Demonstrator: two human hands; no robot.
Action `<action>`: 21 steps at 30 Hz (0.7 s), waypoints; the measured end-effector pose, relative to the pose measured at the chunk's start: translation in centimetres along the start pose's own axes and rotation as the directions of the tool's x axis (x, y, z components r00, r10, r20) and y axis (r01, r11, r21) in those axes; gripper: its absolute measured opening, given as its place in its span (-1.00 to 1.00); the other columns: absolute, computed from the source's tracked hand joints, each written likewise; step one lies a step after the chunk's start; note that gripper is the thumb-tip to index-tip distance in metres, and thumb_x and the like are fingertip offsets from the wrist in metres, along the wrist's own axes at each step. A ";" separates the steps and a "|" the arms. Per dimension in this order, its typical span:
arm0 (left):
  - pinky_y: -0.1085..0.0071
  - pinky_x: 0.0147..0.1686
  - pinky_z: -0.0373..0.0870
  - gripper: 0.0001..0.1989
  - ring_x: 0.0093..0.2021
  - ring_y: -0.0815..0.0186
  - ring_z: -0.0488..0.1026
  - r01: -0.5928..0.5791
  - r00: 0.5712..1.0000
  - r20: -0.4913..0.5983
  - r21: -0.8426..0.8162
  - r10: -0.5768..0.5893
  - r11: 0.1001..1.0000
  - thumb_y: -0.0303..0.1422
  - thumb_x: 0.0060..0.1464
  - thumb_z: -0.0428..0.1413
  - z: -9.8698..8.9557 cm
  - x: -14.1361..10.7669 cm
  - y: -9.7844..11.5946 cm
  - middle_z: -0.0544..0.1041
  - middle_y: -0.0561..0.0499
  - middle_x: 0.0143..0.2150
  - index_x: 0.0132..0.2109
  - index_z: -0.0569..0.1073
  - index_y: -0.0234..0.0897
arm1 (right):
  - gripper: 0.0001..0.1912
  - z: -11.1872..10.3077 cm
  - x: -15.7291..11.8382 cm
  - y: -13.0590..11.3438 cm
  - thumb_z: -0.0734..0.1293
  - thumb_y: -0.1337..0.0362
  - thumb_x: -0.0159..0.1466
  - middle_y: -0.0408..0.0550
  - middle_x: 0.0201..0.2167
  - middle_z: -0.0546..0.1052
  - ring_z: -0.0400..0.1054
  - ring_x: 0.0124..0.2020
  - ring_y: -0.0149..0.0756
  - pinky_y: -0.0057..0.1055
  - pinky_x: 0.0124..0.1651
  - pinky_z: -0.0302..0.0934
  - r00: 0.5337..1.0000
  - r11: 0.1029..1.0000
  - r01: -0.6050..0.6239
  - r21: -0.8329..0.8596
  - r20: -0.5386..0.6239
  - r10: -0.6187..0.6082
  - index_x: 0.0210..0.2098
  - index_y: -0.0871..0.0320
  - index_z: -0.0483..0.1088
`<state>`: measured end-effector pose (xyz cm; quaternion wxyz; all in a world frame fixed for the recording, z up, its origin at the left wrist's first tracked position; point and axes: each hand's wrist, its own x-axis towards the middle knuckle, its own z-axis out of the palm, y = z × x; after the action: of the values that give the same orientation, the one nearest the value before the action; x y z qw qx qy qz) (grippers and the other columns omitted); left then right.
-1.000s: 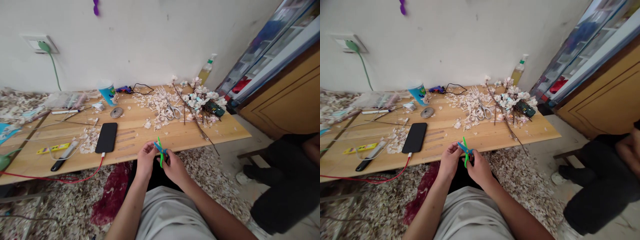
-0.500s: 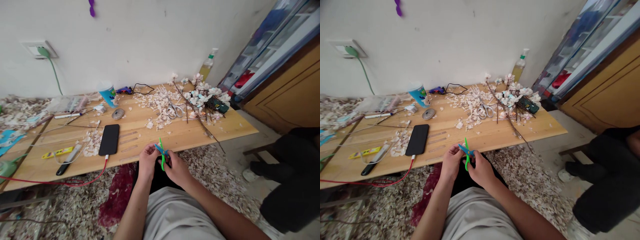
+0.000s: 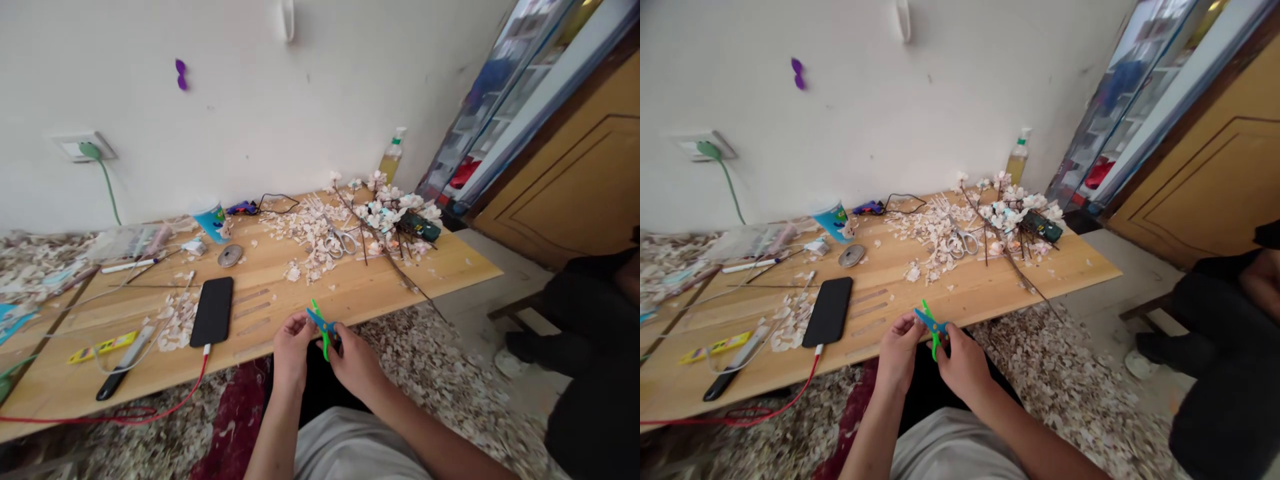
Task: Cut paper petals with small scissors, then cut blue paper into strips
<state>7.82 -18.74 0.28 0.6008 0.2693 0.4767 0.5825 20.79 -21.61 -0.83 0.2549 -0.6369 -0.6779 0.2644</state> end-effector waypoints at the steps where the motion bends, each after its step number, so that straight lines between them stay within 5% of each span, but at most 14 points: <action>1: 0.45 -0.26 0.38 -0.72 -0.37 0.35 0.48 0.004 1.000 -0.005 0.001 -0.004 1.000 -0.26 -0.17 0.35 0.0 0.0 0.0 0.59 -0.01 -0.38 -0.31 0.56 -0.34 | -0.92 0.0 0.0 0.1 0.27 0.22 0.26 -0.13 -0.45 0.50 0.39 -0.46 -0.27 -0.43 -0.42 -0.02 1.000 1.000 0.005 -0.009 -0.004 -0.005 -0.29 0.08 0.28; 10: 0.45 -0.27 0.36 -0.73 -0.41 0.40 0.44 0.016 0.999 -0.045 -0.081 -0.019 0.997 -0.23 -0.19 0.37 0.6 -0.1 0.0 0.55 0.03 -0.45 -0.38 0.58 -0.33 | -0.90 -0.6 0.6 0.5 0.28 0.20 0.26 -0.08 -0.52 0.55 0.44 -0.48 -0.19 -0.43 -0.46 -0.03 1.000 0.996 -0.020 -0.082 -0.021 0.018 -0.30 0.06 0.41; 21: 0.51 -0.31 0.29 -0.74 -0.44 0.47 0.33 -0.009 0.998 -0.067 -0.070 0.005 0.997 -0.24 -0.14 0.35 0.5 -0.1 -0.2 0.47 0.10 -0.46 -0.36 0.54 -0.33 | -0.81 -0.5 0.1 0.6 0.30 0.11 0.23 -0.14 -0.50 0.51 0.39 -0.51 -0.29 -0.45 -0.43 0.10 0.998 0.982 -0.057 0.179 0.039 0.051 -0.25 0.09 0.35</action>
<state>8.35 -18.79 0.37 0.5916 0.2298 0.4747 0.6098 21.52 -21.43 -0.85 0.2926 -0.6247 -0.6379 0.3422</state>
